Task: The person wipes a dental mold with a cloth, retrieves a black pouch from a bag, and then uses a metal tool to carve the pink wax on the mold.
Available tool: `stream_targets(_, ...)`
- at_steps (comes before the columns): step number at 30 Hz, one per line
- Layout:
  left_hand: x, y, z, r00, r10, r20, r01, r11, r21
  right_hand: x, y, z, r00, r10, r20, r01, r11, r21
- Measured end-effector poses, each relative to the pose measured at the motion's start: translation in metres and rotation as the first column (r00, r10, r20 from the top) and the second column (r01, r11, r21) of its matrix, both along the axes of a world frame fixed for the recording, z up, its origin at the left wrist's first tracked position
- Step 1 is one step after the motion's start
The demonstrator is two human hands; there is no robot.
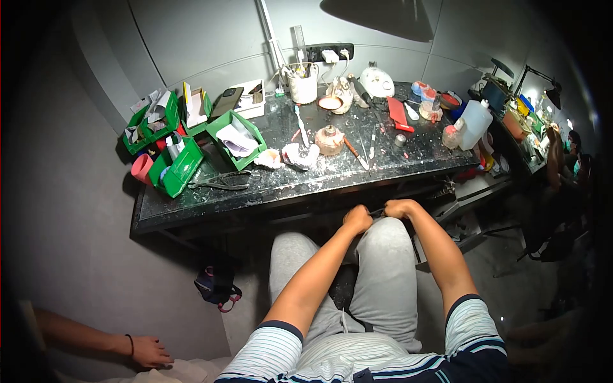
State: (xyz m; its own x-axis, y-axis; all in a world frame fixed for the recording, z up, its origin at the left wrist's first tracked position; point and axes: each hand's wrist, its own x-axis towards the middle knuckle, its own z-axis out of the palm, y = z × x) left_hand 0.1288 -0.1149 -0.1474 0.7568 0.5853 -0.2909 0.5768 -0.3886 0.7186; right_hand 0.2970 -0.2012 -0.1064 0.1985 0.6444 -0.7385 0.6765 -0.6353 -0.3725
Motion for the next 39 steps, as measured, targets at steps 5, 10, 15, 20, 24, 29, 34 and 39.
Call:
stream_targets(5, 0.009, -0.008, -0.009, 0.996, -0.083, -0.034, 0.083, 0.996, -0.009, 0.022, 0.002, -0.099, 0.97, 0.11, 0.215, -0.146, 0.976, 0.161)
stream_targets(10, 0.001, 0.007, -0.034, 0.974, -0.183, -0.137, 0.189, 0.981, 0.036, 0.006, 0.007, -0.094, 0.973, 0.105, 0.204, -0.092, 0.993, -0.074)
stream_targets(15, 0.028, 0.008, -0.086, 0.993, -0.029, -0.115, 0.081, 0.871, 0.485, -0.004, 0.001, -0.136, 0.739, -0.245, 0.628, -0.139, 0.856, 0.498)
stream_targets(20, 0.057, 0.021, -0.149, 0.928, 0.149, 0.341, -0.304, 0.833, 0.462, 0.015, -0.006, -0.16, 0.528, -0.213, 0.822, -0.273, 0.874, 0.402)
stream_targets(24, 0.031, 0.033, -0.204, 0.965, 0.01, 0.262, -0.157, 0.823, 0.545, -0.003, -0.046, -0.232, 0.589, -0.133, 0.797, -0.308, 0.875, 0.373)
stream_targets(29, -0.008, 0.03, -0.24, 0.985, -0.157, -0.067, 0.163, 0.747, 0.645, -0.029, -0.075, -0.264, 0.698, -0.095, 0.709, -0.238, 0.904, 0.354)
stream_targets(34, -0.016, 0.014, -0.233, 0.983, 0.035, -0.18, 0.047, 0.902, 0.429, -0.039, -0.088, -0.267, 0.776, -0.1, 0.623, -0.151, 0.929, 0.338)
stream_targets(39, -0.057, -0.005, -0.236, 0.891, -0.033, -0.453, 0.144, 0.967, 0.212, -0.043, -0.094, -0.275, 0.82, -0.116, 0.561, -0.089, 0.942, 0.323)
